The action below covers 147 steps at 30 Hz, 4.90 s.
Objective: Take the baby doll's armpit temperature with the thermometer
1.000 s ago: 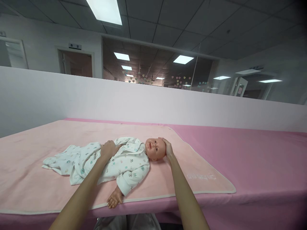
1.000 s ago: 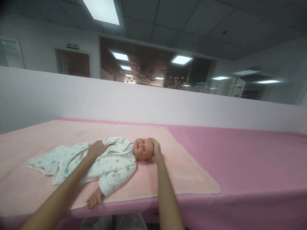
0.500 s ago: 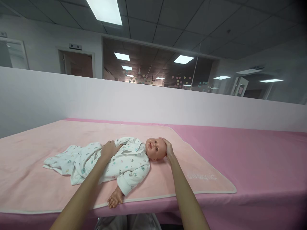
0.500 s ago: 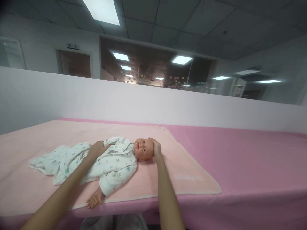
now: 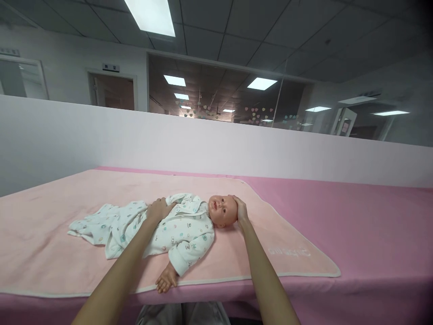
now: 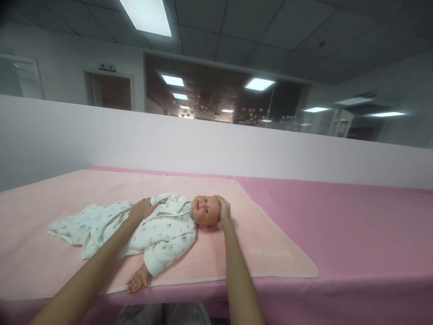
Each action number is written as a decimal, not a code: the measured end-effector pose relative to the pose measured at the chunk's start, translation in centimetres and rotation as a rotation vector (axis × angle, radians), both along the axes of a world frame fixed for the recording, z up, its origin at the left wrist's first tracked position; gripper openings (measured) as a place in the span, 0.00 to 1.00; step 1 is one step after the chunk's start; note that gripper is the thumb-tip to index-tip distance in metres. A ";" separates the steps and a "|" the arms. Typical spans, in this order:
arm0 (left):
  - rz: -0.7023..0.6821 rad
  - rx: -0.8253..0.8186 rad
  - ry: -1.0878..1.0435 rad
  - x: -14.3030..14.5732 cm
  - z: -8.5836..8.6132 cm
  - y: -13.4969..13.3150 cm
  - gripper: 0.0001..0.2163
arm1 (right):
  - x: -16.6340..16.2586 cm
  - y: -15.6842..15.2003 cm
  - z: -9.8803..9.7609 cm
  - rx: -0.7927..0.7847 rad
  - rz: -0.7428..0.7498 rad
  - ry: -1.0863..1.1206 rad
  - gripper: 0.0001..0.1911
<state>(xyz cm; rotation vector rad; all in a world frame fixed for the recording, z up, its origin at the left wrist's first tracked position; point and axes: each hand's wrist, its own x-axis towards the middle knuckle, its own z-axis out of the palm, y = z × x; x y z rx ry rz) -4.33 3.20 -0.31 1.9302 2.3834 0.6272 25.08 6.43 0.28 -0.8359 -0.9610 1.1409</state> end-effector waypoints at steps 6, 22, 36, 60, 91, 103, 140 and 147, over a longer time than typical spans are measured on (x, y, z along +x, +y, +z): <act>-0.023 -0.022 -0.127 -0.7 -0.4 1.3 0.32 | -0.5 -0.4 0.2 -0.082 -0.123 0.063 0.10; -0.628 0.257 -0.350 2.7 2.2 -2.8 0.15 | -1.7 0.2 -1.0 0.033 -0.574 -0.251 0.13; -0.636 0.311 -0.465 2.0 0.9 -1.1 0.18 | -9.1 -5.1 -1.2 1.046 -0.083 -1.306 0.12; -0.626 0.258 -0.549 1.5 1.1 -1.3 0.20 | -12.4 -2.7 0.1 0.327 -0.273 -1.295 0.11; -0.558 0.356 -1.429 1.3 1.6 -2.4 0.11 | -13.0 -3.9 1.2 0.257 -0.051 0.212 0.13; -0.486 0.443 -1.658 0.4 0.9 -1.1 0.12 | -13.5 -2.8 -0.5 0.209 0.022 -0.047 0.13; -0.691 0.326 -0.623 6.8 4.5 -2.8 0.14 | 2.5 -15.9 -5.9 0.040 -0.791 -0.941 0.11; -0.664 0.244 -0.473 7.0 0.9 -1.0 0.14 | 2.4 -15.3 -6.1 0.086 -0.876 -1.360 0.11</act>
